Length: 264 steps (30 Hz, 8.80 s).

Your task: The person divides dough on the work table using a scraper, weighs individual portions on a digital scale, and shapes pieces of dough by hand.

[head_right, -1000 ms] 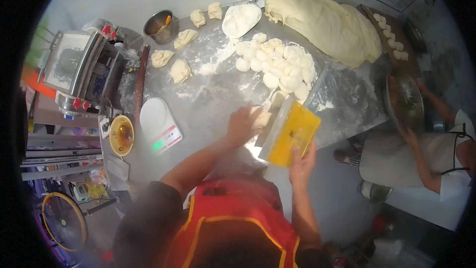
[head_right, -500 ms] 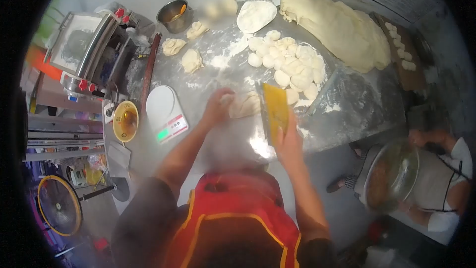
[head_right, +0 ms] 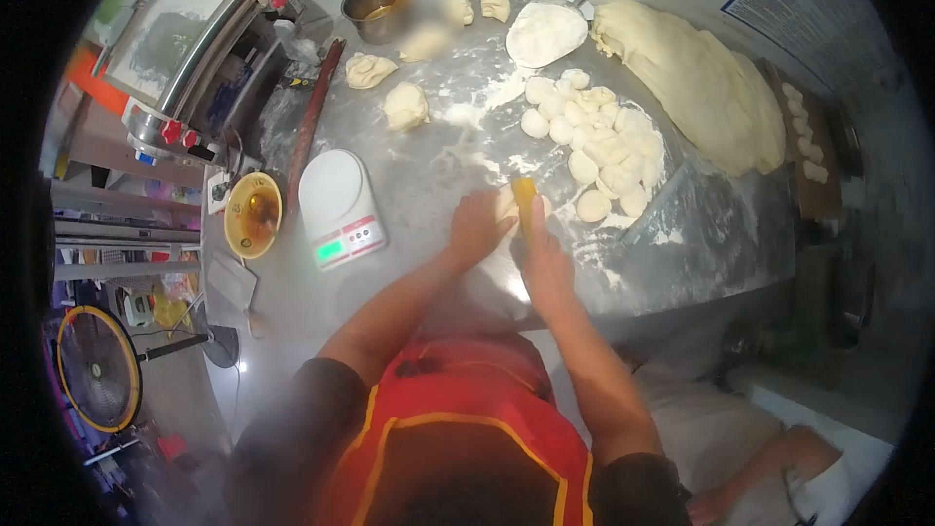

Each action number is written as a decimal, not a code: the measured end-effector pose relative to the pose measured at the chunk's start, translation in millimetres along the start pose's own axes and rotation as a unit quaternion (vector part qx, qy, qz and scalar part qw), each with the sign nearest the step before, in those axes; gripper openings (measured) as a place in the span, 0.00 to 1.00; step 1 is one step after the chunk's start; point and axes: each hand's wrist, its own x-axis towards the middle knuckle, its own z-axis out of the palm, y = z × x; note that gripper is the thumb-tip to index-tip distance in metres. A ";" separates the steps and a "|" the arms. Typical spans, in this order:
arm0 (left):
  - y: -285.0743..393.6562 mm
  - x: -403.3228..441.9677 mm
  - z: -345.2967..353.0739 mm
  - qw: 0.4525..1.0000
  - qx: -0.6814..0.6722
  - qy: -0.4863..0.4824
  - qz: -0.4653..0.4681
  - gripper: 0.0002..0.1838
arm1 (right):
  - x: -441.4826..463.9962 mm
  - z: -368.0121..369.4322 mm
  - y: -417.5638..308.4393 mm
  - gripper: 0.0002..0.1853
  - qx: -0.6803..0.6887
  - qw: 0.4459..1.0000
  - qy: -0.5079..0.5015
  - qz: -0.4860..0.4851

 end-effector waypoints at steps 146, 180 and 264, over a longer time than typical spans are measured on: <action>-168.3 -12.2 -225.4 0.964 0.203 -0.096 -0.144 0.42 | -30.2 -16.5 -2.3 0.38 -0.009 0.998 -0.010 0.055; -66.7 171.3 -69.2 0.980 0.010 -0.176 0.093 0.35 | -34.2 -5.9 21.9 0.38 0.025 0.988 -0.049 0.142; 266.0 251.4 268.2 0.947 0.029 -0.100 0.303 0.13 | 200.0 -305.5 395.2 0.08 -0.238 0.968 -0.047 0.058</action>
